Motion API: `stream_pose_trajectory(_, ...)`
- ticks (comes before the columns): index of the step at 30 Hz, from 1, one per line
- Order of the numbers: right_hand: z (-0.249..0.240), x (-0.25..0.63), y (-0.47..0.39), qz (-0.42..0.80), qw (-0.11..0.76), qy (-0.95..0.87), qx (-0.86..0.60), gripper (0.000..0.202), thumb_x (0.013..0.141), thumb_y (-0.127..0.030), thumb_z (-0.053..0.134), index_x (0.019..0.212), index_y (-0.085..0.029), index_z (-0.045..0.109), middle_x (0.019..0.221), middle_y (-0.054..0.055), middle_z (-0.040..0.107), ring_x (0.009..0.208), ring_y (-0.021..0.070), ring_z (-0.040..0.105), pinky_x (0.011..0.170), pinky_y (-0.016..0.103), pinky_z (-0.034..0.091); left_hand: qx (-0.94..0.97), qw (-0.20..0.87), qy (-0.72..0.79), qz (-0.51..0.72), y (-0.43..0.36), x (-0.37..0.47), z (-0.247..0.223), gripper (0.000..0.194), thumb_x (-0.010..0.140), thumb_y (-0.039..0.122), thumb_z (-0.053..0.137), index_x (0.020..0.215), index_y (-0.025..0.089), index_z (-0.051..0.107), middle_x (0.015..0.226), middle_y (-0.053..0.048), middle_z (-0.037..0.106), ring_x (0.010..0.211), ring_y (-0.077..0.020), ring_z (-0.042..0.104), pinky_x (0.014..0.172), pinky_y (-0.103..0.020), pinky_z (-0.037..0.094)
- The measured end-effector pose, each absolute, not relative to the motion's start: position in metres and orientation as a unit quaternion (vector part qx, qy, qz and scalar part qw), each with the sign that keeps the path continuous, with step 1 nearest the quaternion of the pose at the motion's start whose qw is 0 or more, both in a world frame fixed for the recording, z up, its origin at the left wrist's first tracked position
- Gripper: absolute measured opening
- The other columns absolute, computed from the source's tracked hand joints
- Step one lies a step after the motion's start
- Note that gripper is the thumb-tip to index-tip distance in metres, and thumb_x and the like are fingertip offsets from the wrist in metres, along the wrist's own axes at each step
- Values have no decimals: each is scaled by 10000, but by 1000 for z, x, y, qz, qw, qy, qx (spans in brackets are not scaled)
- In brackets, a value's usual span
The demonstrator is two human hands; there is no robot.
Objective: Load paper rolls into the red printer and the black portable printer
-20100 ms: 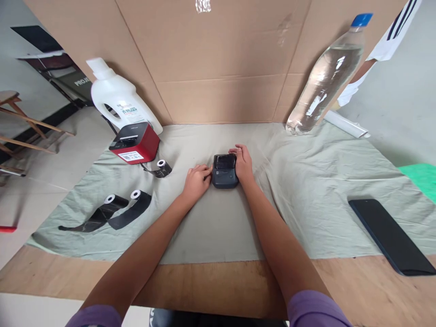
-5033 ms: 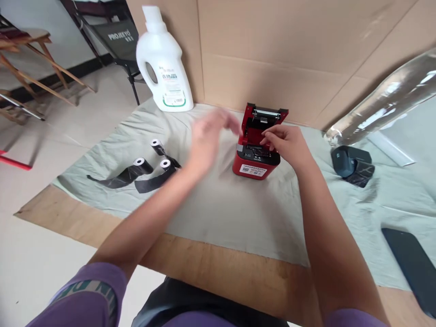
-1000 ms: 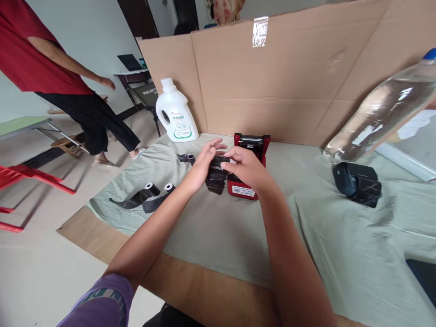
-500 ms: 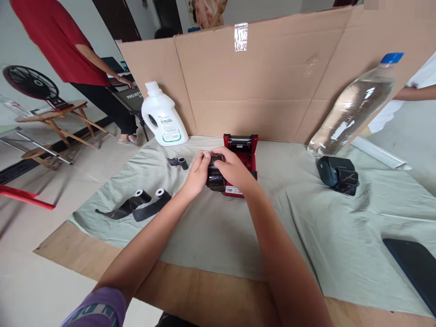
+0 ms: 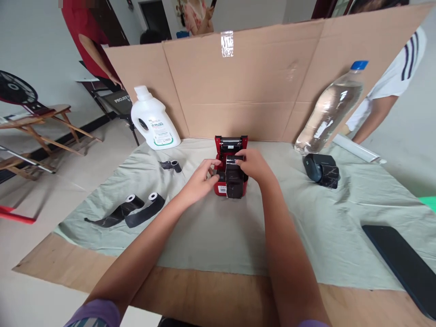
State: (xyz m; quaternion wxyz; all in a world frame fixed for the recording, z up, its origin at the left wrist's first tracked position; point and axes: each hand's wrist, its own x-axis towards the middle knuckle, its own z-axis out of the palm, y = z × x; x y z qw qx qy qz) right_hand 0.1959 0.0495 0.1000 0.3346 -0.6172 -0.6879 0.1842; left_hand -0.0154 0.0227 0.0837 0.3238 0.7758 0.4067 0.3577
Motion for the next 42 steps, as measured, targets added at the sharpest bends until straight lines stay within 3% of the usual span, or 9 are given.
stream_pose_trajectory(6,84,180,66,133,232,-689,-674,297,875,-201,595,1135,-221,737,1179,88,722,1216,333,530,1040,499,355,904,136,344,213,17,-19,78,589,818,116,545,1389,263,542,1485,-46,515,1367,-312,368,1108,-500,318)
stream_pose_trajectory(13,86,167,74,101,149,-685,-706,294,819,-168,605,1067,-220,754,1082,111,741,1216,349,494,1000,497,327,924,40,307,225,20,-16,71,379,1015,242,415,1332,271,622,1405,-57,610,1237,-244,519,1021,-449,327)
stream_pose_trajectory(19,97,196,72,190,312,-636,-680,238,859,-387,565,837,-208,720,855,44,725,902,249,625,847,377,433,924,-1,298,241,22,-20,64,378,1034,266,403,1339,282,625,1401,-60,616,1230,-236,527,1002,-433,336)
stream_pose_trajectory(24,83,207,90,171,523,-551,-627,400,856,-446,563,1142,-168,607,1157,115,678,1006,222,613,888,352,458,921,-9,286,265,22,-23,53,377,1032,261,409,1326,299,641,1362,-61,645,1200,-222,550,991,-411,380)
stream_pose_trajectory(26,77,207,95,206,551,-549,-594,397,863,-481,535,1119,-184,595,1151,99,669,1004,207,604,891,341,461,918,-7,284,276,23,-23,50,369,1029,256,418,1307,303,657,1337,-59,661,1189,-215,560,986,-401,393)
stream_pose_trajectory(29,76,209,96,229,566,-539,-580,322,852,-518,506,878,-208,588,911,33,660,864,180,575,826,318,460,916,-3,279,289,23,-23,49,351,1026,255,434,1269,303,682,1290,-56,685,1167,-207,574,973,-389,399)
stream_pose_trajectory(33,80,211,84,272,570,-517,-577,238,782,-444,561,714,-218,534,755,-10,607,770,159,535,770,295,450,918,-10,262,298,21,-23,52,338,1029,255,432,1233,292,699,1247,-57,705,1136,-198,584,969,-380,385)
stream_pose_trajectory(37,64,206,69,231,600,-493,-586,197,718,-396,592,769,-207,622,954,31,642,872,184,576,811,310,469,922,-19,237,305,20,-25,55,324,1024,260,445,1229,294,694,1253,-45,703,1147,-198,576,977,-374,370)
stream_pose_trajectory(42,28,197,58,289,640,-468,-536,502,708,-372,560,1181,-214,621,1309,104,600,1072,229,594,892,343,493,901,-22,276,333,38,-55,60,375,1000,346,480,1342,279,619,1321,-68,662,1175,-220,577,999,-387,377)
